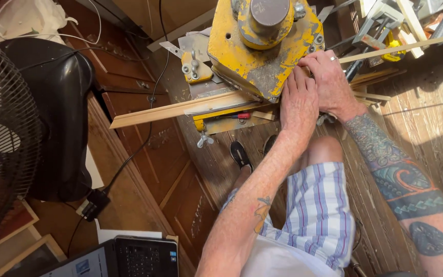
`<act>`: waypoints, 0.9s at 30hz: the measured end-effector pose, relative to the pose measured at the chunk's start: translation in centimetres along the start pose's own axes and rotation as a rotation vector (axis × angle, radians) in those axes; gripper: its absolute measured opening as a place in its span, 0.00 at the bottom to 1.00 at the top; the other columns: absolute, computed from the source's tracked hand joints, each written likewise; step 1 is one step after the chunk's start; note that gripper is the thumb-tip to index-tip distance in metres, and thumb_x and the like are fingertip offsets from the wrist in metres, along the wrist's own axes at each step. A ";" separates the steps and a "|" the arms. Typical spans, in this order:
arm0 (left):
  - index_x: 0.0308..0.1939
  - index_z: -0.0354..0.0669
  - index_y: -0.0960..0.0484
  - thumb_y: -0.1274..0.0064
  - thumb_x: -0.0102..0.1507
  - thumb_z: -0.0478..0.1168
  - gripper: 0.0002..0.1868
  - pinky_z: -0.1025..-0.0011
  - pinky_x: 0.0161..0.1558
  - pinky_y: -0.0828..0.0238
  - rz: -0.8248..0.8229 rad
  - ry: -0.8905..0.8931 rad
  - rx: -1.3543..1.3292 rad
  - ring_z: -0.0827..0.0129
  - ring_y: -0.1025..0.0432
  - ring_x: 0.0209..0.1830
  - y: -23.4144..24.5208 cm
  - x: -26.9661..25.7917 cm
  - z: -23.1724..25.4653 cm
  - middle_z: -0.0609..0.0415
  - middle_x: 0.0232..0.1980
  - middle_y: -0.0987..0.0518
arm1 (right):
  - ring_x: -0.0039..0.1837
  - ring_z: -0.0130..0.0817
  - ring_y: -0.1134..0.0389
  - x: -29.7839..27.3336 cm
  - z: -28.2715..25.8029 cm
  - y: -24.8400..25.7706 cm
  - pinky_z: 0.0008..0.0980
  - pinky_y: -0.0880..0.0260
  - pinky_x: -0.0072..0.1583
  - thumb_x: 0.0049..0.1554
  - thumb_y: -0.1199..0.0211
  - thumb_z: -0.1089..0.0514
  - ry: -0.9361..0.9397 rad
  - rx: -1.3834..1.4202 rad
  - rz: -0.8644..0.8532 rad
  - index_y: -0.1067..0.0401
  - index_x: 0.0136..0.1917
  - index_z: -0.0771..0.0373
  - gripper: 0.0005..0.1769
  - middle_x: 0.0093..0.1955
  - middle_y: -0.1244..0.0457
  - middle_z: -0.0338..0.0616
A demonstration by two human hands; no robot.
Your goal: Trimming thin wooden strips using a manual miter trimmer and inspecting the cuts
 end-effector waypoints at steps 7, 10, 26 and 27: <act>0.54 0.44 0.21 0.55 0.65 0.45 0.17 0.64 0.74 0.40 -0.028 0.011 -0.021 0.55 0.34 0.71 0.3 -0.1 0.1 0.39 0.69 0.29 | 0.52 0.47 0.43 -0.4 1.1 -0.6 0.44 0.40 0.55 0.63 0.40 0.57 -0.019 -0.017 -0.016 0.29 0.59 0.70 0.15 0.56 0.38 0.55; 0.59 0.48 0.18 0.47 0.63 0.52 0.23 0.70 0.69 0.35 -0.033 -0.017 0.106 0.59 0.33 0.70 1.0 -0.4 0.4 0.51 0.67 0.30 | 0.54 0.47 0.43 -0.6 1.3 -0.7 0.45 0.38 0.55 0.63 0.37 0.56 -0.005 -0.040 -0.018 0.27 0.58 0.70 0.16 0.56 0.39 0.55; 0.63 0.33 0.25 0.46 0.63 0.37 0.24 0.57 0.72 0.37 -0.052 -0.181 -0.825 0.49 0.33 0.72 10.1 -12.4 -3.8 0.39 0.69 0.28 | 0.54 0.40 0.41 -0.4 2.7 -0.4 0.40 0.36 0.60 0.38 0.19 0.23 -0.119 -0.027 0.022 0.23 0.55 0.58 0.45 0.49 0.42 0.42; 0.64 0.31 0.26 0.45 0.63 0.36 0.25 0.55 0.72 0.38 -0.040 -0.202 -0.794 0.47 0.33 0.72 10.1 -11.8 -3.7 0.37 0.68 0.27 | 0.55 0.41 0.40 -0.6 2.8 -0.5 0.40 0.37 0.60 0.38 0.20 0.22 -0.089 -0.039 0.039 0.23 0.55 0.57 0.46 0.49 0.42 0.42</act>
Point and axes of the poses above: each hand's wrist, its own x-axis towards the middle knuckle, its own y-axis out of the back of the hand, z = x × y, the point moved 8 cm from there along x, towards the middle knuckle
